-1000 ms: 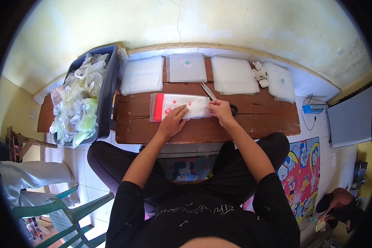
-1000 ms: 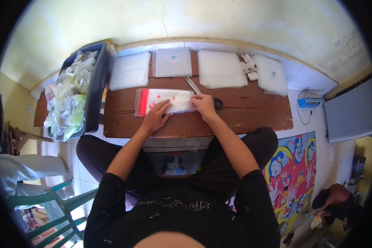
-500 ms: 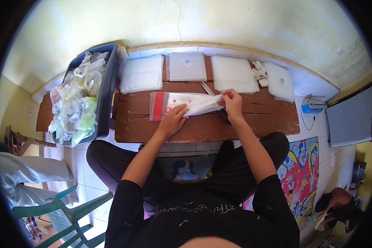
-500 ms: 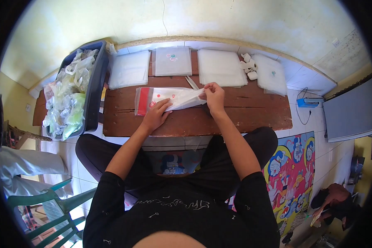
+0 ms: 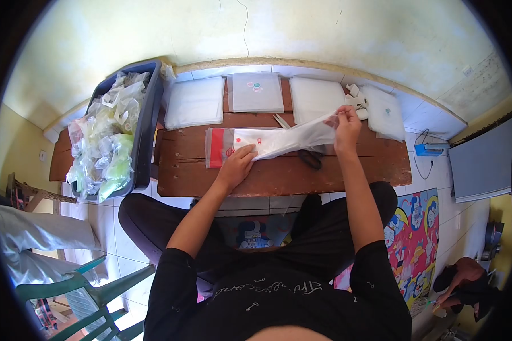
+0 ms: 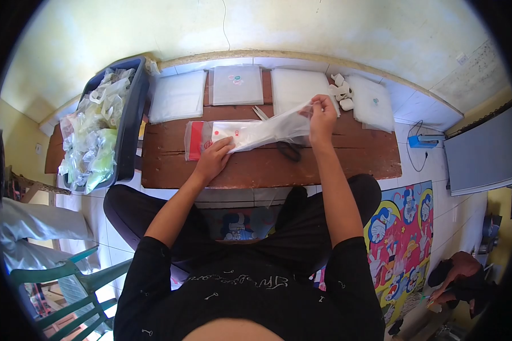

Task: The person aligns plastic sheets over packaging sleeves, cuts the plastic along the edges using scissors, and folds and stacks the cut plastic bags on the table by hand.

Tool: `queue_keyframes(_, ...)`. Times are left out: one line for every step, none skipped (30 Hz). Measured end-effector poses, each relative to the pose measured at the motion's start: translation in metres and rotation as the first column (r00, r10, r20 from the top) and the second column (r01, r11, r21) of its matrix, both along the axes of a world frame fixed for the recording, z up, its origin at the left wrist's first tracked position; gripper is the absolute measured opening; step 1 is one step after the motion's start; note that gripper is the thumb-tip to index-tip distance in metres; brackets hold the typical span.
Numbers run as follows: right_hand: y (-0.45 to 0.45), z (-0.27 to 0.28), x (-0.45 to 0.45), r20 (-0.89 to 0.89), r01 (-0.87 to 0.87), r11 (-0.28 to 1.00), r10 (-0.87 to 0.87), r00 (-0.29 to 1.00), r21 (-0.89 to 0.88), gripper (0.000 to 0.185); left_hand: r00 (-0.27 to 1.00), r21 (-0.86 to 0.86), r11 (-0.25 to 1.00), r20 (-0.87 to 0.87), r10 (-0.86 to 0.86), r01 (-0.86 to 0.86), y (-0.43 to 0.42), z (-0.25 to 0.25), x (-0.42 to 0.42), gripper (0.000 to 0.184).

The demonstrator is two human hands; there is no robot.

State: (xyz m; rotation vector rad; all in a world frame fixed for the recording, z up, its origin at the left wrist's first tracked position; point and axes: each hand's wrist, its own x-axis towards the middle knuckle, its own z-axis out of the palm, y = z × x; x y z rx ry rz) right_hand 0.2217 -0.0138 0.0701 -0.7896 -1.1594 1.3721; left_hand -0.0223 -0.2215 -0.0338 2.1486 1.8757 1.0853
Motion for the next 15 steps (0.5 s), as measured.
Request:
queue_keyframes(0.004, 0.005, 0.005, -0.03, 0.034, 0.999, -0.033, 0.999, 0.014, 0.009, 1.0, -0.001, 1.0, 0.0, -0.002, 0.002, 0.0, -0.001, 0.001, 0.024)
queue_keyframes(0.008, 0.01, 0.008, -0.062, 0.067, 0.997, -0.065, 0.996, 0.03, 0.009, 1.0, 0.003, 1.0, -0.003, -0.005, 0.005, 0.0, -0.001, 0.0, 0.024)
queue_keyframes(0.012, 0.016, 0.011, -0.063, 0.066, 0.997, -0.064, 0.996, 0.031, 0.009, 1.0, 0.007, 1.0, -0.006, -0.008, 0.008, 0.0, 0.0, 0.0, 0.025)
queue_keyframes(0.015, 0.022, 0.014, -0.108, 0.076, 0.995, -0.069, 0.992, 0.062, 0.009, 1.0, 0.007, 1.0, -0.007, -0.007, 0.007, 0.0, 0.0, 0.0, 0.025)
queue_keyframes(0.017, 0.027, 0.017, -0.153, 0.087, 0.992, -0.072, 0.986, 0.094, 0.01, 1.0, 0.011, 1.0, -0.005, 0.002, -0.002, 0.0, 0.0, 0.001, 0.025)
queue_keyframes(0.014, 0.036, 0.017, -0.154, 0.088, 0.992, -0.073, 0.985, 0.094, 0.01, 1.0, 0.014, 1.0, -0.003, 0.009, -0.009, -0.001, 0.001, 0.002, 0.024)
queue_keyframes(0.01, 0.048, 0.017, -0.185, 0.052, 0.988, -0.025, 0.982, 0.143, 0.01, 1.0, 0.015, 1.0, -0.004, 0.008, -0.008, 0.0, 0.001, 0.004, 0.024)
queue_keyframes(0.005, 0.058, 0.016, -0.213, 0.018, 0.981, 0.024, 0.977, 0.192, 0.011, 0.999, 0.021, 0.999, -0.014, 0.029, -0.029, 0.0, 0.001, 0.008, 0.024)
queue_keyframes(0.0, 0.067, 0.015, -0.213, 0.019, 0.981, 0.023, 0.977, 0.193, 0.011, 0.998, 0.028, 0.998, -0.024, 0.05, -0.05, 0.001, 0.001, 0.012, 0.024)
queue_keyframes(-0.004, 0.075, 0.012, -0.274, -0.025, 0.977, 0.085, 0.958, 0.214, 0.011, 0.998, 0.031, 0.998, -0.026, 0.048, -0.047, 0.002, 0.004, 0.017, 0.024)
queue_keyframes(-0.009, 0.082, 0.01, -0.331, -0.068, 0.969, 0.147, 0.932, 0.238, 0.011, 0.997, 0.024, 0.997, -0.036, 0.068, -0.067, 0.002, 0.006, 0.023, 0.024)
queue_keyframes(-0.014, 0.089, 0.007, -0.334, -0.064, 0.968, 0.145, 0.931, 0.242, 0.011, 0.995, 0.017, 0.996, -0.046, 0.087, -0.086, 0.004, 0.007, 0.028, 0.024)
queue_keyframes(-0.02, 0.094, 0.004, -0.356, -0.078, 0.966, 0.165, 0.92, 0.246, 0.012, 0.995, 0.02, 0.996, -0.049, 0.085, -0.084, 0.006, 0.006, 0.033, 0.024)
queue_keyframes(-0.025, 0.097, 0.0, -0.377, -0.092, 0.964, 0.185, 0.908, 0.251, 0.012, 0.996, 0.02, 0.998, -0.056, 0.065, -0.064, 0.009, 0.005, 0.037, 0.026)
queue_keyframes(-0.027, 0.096, -0.004, -0.378, -0.09, 0.963, 0.185, 0.907, 0.255, 0.012, 0.997, 0.021, 0.999, -0.062, 0.047, -0.045, 0.011, 0.007, 0.042, 0.028)
